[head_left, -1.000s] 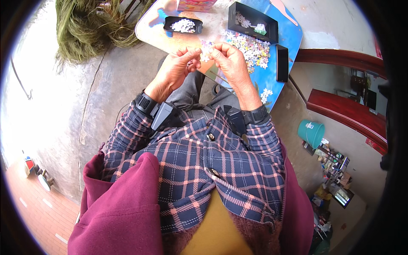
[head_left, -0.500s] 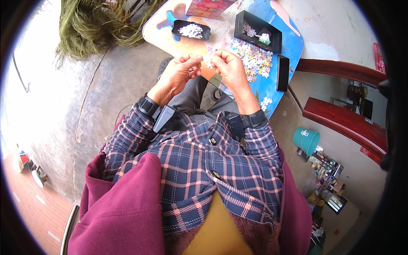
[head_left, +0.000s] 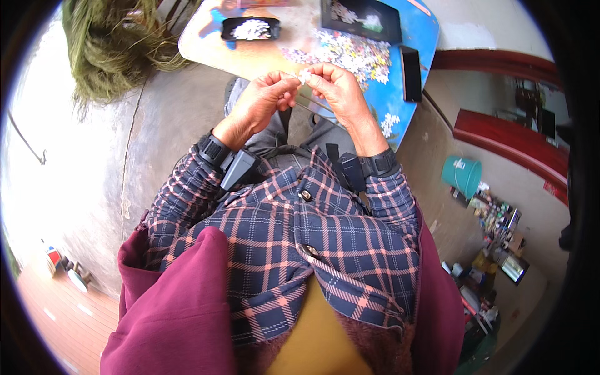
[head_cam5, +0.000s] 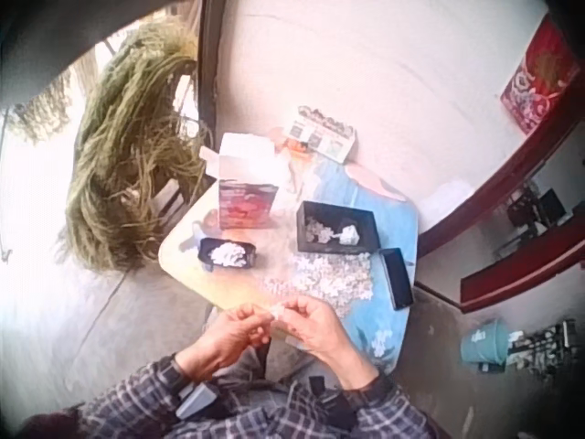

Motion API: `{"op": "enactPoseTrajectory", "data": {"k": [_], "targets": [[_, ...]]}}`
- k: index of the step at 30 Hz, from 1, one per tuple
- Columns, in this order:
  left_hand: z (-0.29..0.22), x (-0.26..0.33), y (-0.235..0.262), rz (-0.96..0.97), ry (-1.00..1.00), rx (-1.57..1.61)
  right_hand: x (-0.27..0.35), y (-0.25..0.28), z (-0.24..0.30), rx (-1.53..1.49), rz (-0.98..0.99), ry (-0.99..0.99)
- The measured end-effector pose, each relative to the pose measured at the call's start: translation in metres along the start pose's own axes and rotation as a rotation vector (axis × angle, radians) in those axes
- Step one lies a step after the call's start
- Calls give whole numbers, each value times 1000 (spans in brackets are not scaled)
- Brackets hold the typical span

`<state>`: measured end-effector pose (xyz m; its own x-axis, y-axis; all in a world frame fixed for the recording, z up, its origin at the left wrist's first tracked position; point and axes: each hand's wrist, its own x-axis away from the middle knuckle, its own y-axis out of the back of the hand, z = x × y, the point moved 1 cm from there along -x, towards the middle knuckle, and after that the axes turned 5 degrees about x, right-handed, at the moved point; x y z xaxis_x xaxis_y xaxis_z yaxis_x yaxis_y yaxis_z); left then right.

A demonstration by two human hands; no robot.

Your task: The person sits at a table and sorts small white puzzle pieces from a pile, picking them up one by one and connecting them into small clusters. The person occasionally places clusters into a black tray while continuing to assemble more pieces by hand.

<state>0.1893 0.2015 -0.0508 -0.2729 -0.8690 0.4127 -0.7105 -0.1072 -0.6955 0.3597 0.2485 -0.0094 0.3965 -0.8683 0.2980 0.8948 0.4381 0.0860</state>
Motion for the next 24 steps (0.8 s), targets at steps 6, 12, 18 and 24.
{"op": "enactPoseTrajectory", "data": {"k": [6,12,18,24], "targets": [[12,-9,-13,79,101,-24,41,61,-23,63,-198,34],[13,-18,-23,148,274,94,94,118,-52,552,-508,-39],[13,-29,-38,351,296,366,106,130,-57,787,-617,88],[8,-23,-46,427,303,519,87,105,-13,430,-562,156]]}}
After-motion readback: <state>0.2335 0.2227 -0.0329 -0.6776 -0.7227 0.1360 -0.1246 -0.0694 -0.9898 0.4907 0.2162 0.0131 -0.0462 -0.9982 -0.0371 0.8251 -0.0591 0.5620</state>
